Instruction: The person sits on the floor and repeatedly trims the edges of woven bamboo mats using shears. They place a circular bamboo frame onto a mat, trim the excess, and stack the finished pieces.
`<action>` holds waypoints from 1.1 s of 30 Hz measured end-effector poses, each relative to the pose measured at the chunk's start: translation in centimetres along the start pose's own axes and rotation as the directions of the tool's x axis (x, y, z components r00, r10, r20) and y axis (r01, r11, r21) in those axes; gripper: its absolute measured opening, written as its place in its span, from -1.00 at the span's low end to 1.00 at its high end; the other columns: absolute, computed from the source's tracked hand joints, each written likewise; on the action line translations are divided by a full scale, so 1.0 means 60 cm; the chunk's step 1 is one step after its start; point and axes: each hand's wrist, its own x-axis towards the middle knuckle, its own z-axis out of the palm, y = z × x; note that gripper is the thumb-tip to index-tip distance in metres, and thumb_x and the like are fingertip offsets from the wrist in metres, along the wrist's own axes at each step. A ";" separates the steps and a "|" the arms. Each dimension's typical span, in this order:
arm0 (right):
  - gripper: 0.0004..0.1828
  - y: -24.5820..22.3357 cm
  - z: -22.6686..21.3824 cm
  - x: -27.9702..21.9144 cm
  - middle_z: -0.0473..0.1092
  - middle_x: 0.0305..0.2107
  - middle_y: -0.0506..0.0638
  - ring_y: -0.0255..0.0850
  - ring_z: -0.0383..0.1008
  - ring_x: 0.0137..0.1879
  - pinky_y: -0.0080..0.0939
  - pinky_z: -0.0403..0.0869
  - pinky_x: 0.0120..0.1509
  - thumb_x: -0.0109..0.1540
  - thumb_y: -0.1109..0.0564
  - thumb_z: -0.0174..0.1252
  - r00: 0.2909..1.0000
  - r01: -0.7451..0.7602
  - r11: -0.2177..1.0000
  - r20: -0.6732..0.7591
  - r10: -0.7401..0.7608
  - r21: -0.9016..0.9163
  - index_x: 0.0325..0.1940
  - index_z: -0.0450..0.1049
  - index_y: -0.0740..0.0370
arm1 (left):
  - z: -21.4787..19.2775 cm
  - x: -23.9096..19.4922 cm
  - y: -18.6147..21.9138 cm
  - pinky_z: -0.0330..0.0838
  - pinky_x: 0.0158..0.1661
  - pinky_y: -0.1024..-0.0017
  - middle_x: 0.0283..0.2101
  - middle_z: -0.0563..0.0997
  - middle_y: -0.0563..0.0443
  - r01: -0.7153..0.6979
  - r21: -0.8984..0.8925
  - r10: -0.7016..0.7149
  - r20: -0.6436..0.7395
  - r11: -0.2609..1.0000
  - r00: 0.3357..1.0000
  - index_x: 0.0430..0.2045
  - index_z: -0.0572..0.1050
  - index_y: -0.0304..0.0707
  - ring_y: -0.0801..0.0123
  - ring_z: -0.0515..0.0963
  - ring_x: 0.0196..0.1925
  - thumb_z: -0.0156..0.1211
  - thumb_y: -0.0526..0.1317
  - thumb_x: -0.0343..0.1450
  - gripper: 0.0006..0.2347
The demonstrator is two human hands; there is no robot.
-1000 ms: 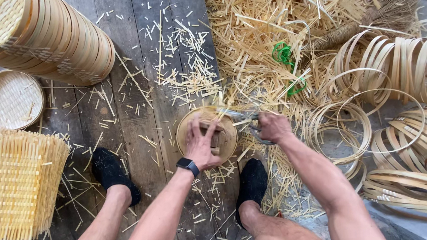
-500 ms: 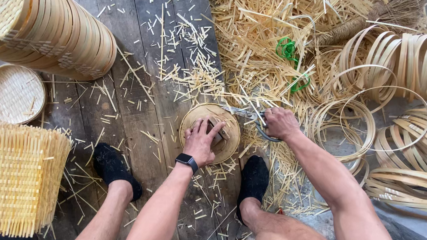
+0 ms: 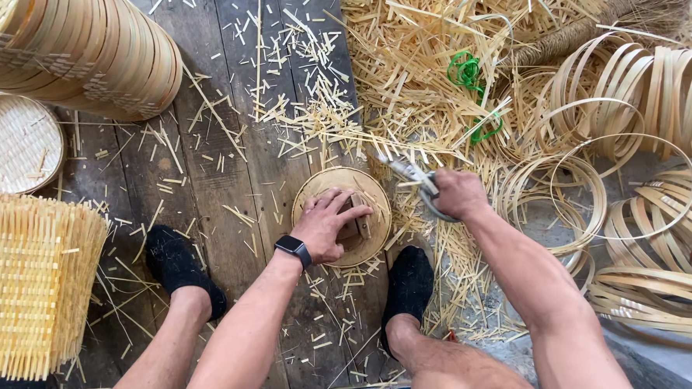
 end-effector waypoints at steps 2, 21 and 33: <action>-0.56 0.020 0.007 -0.002 0.44 -0.32 0.05 -0.16 0.49 -0.20 -0.10 0.52 -0.02 0.43 -0.22 -0.08 0.990 -0.138 0.984 -0.016 0.141 0.113 -0.09 0.43 0.20 | 0.016 0.013 -0.020 -0.07 0.35 -0.12 0.41 0.20 -0.07 0.058 -0.137 -0.058 0.007 0.989 0.998 0.30 0.29 0.41 0.03 0.08 0.47 0.42 -0.20 0.09 -0.21; -0.76 -0.132 0.055 -0.009 0.55 -0.48 0.02 -0.29 0.49 -0.46 -0.18 0.53 -0.34 0.17 0.10 0.38 0.979 -0.197 0.345 0.167 0.117 0.918 -0.24 0.61 0.35 | 0.088 0.203 -0.120 -0.13 0.33 -0.39 -0.31 0.55 0.07 0.444 -0.528 -0.612 -0.196 0.724 0.766 -0.45 0.77 0.14 0.20 0.53 -0.05 0.51 0.08 0.17 -0.78; -0.67 -0.137 0.083 -0.030 0.58 -0.33 0.05 -0.23 0.56 -0.27 -0.18 0.52 -0.13 0.21 -0.05 0.38 0.985 -0.025 0.570 -0.077 0.155 0.822 -0.09 0.63 0.22 | 0.101 0.160 -0.145 0.49 0.07 0.18 -0.22 0.58 0.07 0.168 -0.823 -0.522 -0.174 0.542 0.835 -0.36 0.70 -0.06 0.28 0.56 -0.09 0.25 0.06 0.40 -0.75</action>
